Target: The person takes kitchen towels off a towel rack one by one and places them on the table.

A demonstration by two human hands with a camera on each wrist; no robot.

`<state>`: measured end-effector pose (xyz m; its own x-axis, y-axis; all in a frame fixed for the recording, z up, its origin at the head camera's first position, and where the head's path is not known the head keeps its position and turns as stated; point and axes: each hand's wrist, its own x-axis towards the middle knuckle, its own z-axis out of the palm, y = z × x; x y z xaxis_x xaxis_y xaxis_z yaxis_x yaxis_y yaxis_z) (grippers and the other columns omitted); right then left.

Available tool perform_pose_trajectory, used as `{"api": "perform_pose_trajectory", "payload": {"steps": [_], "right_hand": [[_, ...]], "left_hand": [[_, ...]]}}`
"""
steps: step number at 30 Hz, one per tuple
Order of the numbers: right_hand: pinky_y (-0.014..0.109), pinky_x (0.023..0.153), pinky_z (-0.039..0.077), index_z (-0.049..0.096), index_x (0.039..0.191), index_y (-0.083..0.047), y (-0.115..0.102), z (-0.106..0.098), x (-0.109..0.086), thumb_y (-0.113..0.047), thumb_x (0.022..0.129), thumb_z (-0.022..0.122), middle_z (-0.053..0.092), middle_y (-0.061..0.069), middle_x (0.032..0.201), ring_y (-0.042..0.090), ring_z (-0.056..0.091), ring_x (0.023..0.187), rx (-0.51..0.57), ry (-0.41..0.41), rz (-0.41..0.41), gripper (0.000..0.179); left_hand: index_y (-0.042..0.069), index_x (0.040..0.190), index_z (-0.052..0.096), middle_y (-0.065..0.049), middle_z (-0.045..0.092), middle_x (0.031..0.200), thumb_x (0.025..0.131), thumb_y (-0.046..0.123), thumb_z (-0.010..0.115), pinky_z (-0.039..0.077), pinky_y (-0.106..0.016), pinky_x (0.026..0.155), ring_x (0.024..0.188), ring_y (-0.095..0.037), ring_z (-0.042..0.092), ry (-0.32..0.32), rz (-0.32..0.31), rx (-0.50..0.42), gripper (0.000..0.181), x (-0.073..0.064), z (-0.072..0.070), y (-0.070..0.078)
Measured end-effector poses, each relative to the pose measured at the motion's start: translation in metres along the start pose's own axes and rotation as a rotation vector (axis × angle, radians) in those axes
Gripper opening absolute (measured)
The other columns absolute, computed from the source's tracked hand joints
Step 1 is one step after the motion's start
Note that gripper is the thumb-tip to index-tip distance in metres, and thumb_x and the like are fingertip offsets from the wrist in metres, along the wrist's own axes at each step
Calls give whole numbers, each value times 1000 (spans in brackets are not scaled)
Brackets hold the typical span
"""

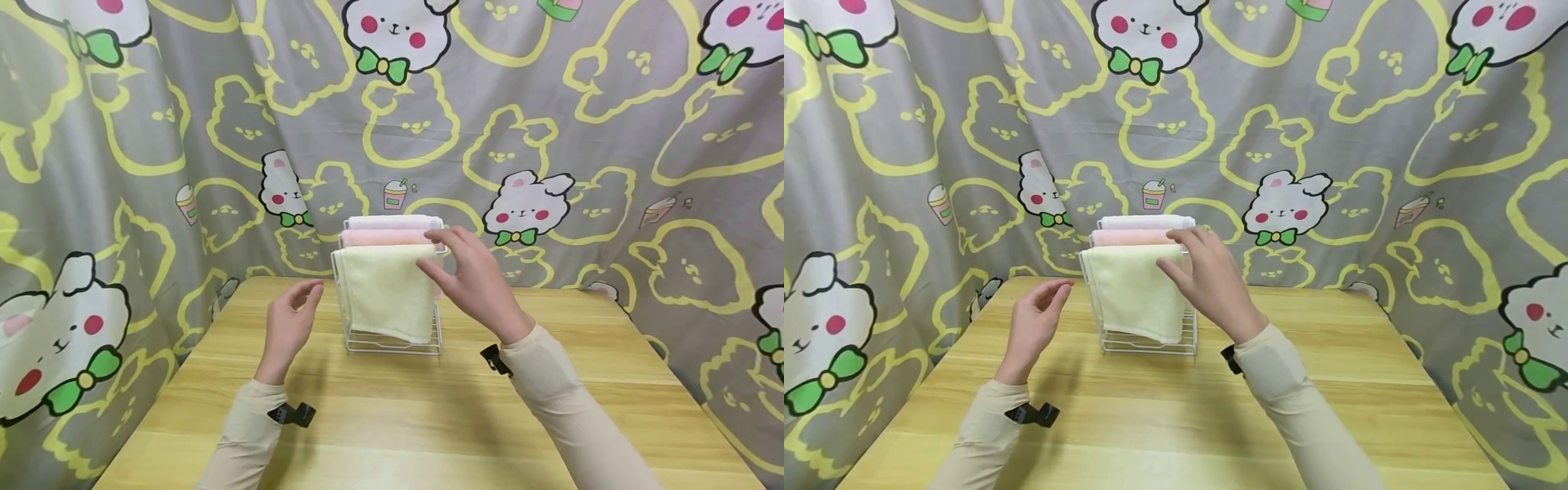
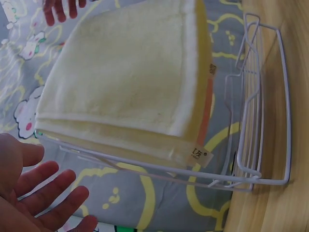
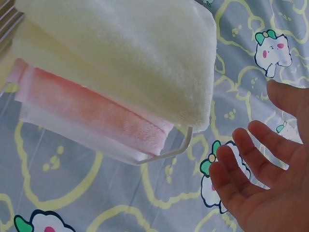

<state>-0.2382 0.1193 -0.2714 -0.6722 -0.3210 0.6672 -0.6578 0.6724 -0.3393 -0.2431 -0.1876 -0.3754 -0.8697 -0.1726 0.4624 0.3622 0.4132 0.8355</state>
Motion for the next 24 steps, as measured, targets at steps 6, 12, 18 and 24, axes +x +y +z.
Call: {"api": "perform_pose_trajectory", "payload": {"steps": [6,12,18,24], "right_hand": [[48,97,55,65,131,-4,1,0,13,-28,97,74,66,11,122,31,59,116,7,-27,-4,42],[46,103,54,65,134,-7,1,4,24,-35,98,72,67,7,125,28,57,121,7,-77,46,46],[45,105,53,64,135,-7,2,13,33,-39,97,72,66,7,126,27,57,123,13,-128,56,49],[45,107,53,65,133,-8,2,21,39,-41,96,73,67,8,129,28,58,124,16,-168,59,51]], "left_hand": [[5,123,72,-14,73,122,102,26,66,60,-41,96,110,-30,70,-15,-16,-11,30,2,4,-4],[4,125,71,-13,73,123,102,26,66,57,-18,88,109,-27,70,-29,-35,-35,32,4,10,-7],[6,128,70,-14,70,128,103,23,65,59,-29,99,116,-29,68,-54,-65,-90,31,5,16,-9],[3,129,69,-17,69,126,102,15,66,58,-30,102,115,-31,68,-50,-58,-149,30,7,20,-9]]}}
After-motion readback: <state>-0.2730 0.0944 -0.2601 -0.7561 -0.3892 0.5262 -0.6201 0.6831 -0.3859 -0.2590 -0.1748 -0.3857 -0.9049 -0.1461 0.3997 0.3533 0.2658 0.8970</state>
